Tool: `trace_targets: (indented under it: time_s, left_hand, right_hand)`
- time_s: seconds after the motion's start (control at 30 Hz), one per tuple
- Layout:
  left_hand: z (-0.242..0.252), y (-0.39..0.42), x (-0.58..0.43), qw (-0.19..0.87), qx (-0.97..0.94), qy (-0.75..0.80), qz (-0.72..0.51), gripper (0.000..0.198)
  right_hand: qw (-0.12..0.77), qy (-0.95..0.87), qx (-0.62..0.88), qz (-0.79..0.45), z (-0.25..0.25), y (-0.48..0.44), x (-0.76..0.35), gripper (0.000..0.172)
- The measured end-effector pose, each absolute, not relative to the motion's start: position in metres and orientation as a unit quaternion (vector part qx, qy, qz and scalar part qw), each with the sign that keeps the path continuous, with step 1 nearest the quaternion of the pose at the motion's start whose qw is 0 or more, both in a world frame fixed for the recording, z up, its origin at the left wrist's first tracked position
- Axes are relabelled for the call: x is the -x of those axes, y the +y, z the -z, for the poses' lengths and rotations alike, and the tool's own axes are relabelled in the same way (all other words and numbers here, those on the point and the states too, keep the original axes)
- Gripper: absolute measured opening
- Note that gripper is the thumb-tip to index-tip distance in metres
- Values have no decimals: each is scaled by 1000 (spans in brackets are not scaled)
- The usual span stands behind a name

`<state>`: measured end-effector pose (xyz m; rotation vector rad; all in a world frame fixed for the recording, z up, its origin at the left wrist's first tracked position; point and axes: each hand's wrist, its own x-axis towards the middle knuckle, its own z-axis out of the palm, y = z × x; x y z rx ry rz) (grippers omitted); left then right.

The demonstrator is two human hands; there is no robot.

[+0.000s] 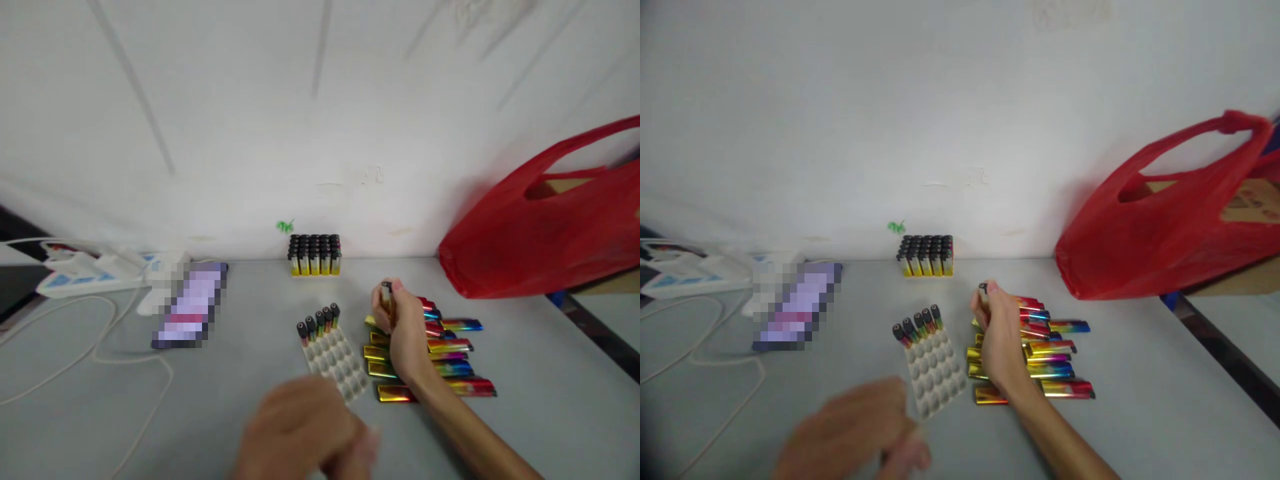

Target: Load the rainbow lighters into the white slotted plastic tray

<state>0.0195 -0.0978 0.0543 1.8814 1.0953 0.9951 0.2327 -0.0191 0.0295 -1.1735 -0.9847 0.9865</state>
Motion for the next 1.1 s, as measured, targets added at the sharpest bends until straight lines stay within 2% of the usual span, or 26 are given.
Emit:
trace_targets:
  time_s: [0.07,0.13,0.17,0.23,0.4,0.57,0.83,1.1]
  left_hand:
    - [-56,-64,-13,294,-677,470,-485,40]
    - [-51,-31,-9,332,-568,470,-588,34]
    - [-45,-17,-8,349,-557,463,-595,33]
    - [-31,2,-7,375,-559,458,-581,33]
    - [-6,-1,-2,440,-635,415,-481,55]
    - [-6,-10,8,425,-742,381,-351,72]
    - [-7,-4,9,405,-793,360,-278,116]
    - [-11,0,14,433,-797,343,-246,128]
  right_hand:
    - [614,-403,471,-489,-23,-14,-236,57]
    - [608,-386,437,-538,-21,-12,-238,59]
    - [606,-380,427,-553,-21,-12,-238,59]
    - [601,-369,404,-582,-25,-13,-237,61]
    - [560,-297,311,-708,-35,-20,-233,62]
    - [516,-249,265,-776,-31,-22,-230,58]
    - [502,-238,282,-782,-27,-22,-229,54]
    - [485,-239,290,-790,-26,-22,-227,61]
